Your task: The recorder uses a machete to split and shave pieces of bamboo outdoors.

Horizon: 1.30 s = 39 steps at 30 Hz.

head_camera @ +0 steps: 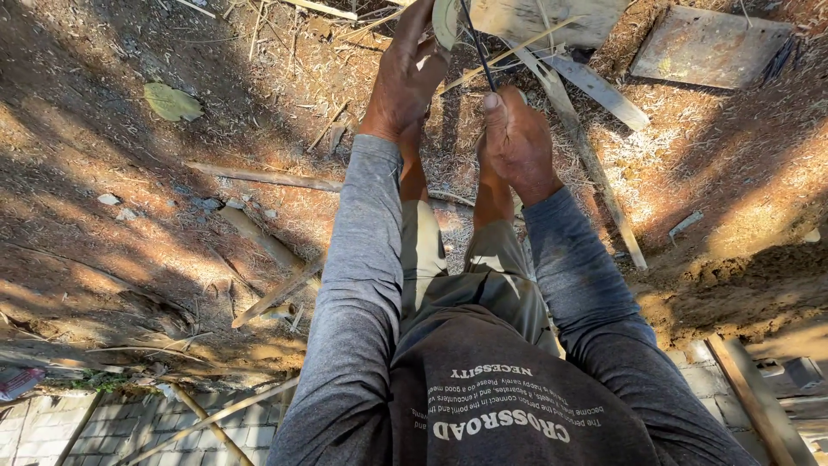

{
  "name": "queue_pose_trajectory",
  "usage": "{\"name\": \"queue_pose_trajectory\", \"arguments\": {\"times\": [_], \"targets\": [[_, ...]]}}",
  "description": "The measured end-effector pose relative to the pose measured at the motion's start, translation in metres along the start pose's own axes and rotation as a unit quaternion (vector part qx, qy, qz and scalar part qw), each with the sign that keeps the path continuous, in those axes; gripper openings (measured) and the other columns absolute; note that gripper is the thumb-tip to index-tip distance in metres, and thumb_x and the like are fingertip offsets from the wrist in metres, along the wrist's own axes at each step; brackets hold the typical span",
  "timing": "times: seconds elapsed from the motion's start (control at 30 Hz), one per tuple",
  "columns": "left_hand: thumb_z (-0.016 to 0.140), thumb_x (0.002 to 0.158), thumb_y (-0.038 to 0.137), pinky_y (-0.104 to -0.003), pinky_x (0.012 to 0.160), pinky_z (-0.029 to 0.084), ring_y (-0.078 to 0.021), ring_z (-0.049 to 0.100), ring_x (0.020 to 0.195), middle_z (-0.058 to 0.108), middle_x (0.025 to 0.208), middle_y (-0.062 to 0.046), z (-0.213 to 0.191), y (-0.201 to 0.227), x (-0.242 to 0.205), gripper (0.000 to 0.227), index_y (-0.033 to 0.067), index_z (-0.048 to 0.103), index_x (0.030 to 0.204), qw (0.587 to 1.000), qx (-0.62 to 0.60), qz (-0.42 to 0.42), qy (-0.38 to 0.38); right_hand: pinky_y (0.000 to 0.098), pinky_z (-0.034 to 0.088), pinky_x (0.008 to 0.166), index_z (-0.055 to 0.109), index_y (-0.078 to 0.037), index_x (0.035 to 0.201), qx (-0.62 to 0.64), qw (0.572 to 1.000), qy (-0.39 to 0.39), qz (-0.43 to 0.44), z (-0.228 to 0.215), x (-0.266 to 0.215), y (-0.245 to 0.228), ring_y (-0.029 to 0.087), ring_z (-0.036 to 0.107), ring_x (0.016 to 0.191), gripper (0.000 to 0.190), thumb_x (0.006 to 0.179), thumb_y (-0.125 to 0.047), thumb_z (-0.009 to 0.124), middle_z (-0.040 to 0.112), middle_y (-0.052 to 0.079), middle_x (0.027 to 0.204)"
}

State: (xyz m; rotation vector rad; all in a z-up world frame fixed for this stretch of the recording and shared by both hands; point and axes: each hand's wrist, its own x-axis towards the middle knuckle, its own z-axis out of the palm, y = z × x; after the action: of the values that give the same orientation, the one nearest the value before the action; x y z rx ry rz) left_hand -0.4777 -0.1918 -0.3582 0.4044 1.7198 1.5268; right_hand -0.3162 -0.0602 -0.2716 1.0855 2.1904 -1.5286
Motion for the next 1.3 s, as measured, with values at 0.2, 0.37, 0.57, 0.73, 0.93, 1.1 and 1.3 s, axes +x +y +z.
{"name": "queue_pose_trajectory", "arguments": {"times": [0.2,0.37,0.57,0.73,0.93,1.1,1.3], "targets": [[0.085,0.093,0.033,-0.047,0.102,0.055,-0.0393,0.062,0.125,0.059,0.137,-0.024,0.015,-0.028,0.021,0.074,0.0047,0.041,0.146,0.947,0.319,0.02,-0.016,0.0397,0.041,0.05,0.052,-0.005,0.098,-0.005,0.999,0.017,-0.032,0.003,0.002,0.006,0.021,0.05,0.052,0.046,0.117,-0.044,0.038,0.047,0.009,0.063],[0.079,0.096,0.03,-0.037,0.083,0.065,-0.0246,0.078,0.093,0.075,0.103,-0.009,0.046,-0.068,0.037,0.032,0.0101,0.061,0.114,0.954,0.277,0.018,0.116,0.0389,0.043,0.053,0.053,-0.003,0.102,0.011,0.999,0.026,-0.045,0.002,0.007,0.004,0.02,0.053,0.055,0.045,0.118,-0.042,0.038,0.051,0.009,0.066],[0.071,0.098,0.015,-0.038,0.082,0.061,-0.0297,0.073,0.098,0.071,0.104,-0.008,0.071,0.0,0.039,0.021,0.0123,0.06,0.117,0.917,0.304,0.068,0.248,0.0396,0.04,0.054,0.052,-0.003,0.096,0.06,0.997,0.023,-0.029,-0.018,0.005,-0.027,0.022,0.052,0.054,0.049,0.114,-0.047,0.039,0.049,0.01,0.064],[0.067,0.101,0.011,-0.035,0.085,0.061,-0.0294,0.071,0.104,0.067,0.117,-0.01,0.067,0.101,0.026,0.027,0.0123,0.057,0.127,0.92,0.254,0.107,0.278,0.039,0.042,0.06,0.051,-0.002,0.099,0.084,0.988,0.043,-0.121,-0.046,-0.016,-0.085,0.022,0.053,0.063,0.052,0.12,-0.048,0.038,0.05,0.011,0.074],[0.07,0.1,0.018,-0.038,0.089,0.061,-0.0326,0.069,0.105,0.065,0.118,-0.014,0.051,-0.022,0.041,0.032,0.0085,0.055,0.127,0.903,0.317,0.094,0.274,0.0402,0.041,0.057,0.053,-0.001,0.1,0.034,0.996,0.023,-0.082,-0.008,0.021,-0.008,0.023,0.052,0.059,0.05,0.12,-0.044,0.037,0.05,0.013,0.073],[0.076,0.093,0.033,-0.046,0.081,0.06,-0.0386,0.067,0.099,0.064,0.111,-0.022,0.038,-0.081,0.046,0.054,-0.0029,0.053,0.126,0.924,0.325,0.063,0.191,0.045,0.039,0.056,0.06,-0.001,0.108,0.012,0.998,0.03,-0.057,0.007,0.04,0.008,0.029,0.05,0.055,0.044,0.118,-0.039,0.042,0.049,0.014,0.069],[0.084,0.086,0.037,-0.045,0.067,0.057,-0.0377,0.07,0.08,0.068,0.09,-0.021,0.0,-0.106,0.077,0.05,-0.0023,0.061,0.107,0.909,0.363,0.153,0.134,0.0439,0.039,0.057,0.054,0.0,0.104,0.023,0.992,0.049,-0.113,0.009,0.05,0.0,0.029,0.05,0.056,0.044,0.12,-0.039,0.039,0.045,0.015,0.069]]}}
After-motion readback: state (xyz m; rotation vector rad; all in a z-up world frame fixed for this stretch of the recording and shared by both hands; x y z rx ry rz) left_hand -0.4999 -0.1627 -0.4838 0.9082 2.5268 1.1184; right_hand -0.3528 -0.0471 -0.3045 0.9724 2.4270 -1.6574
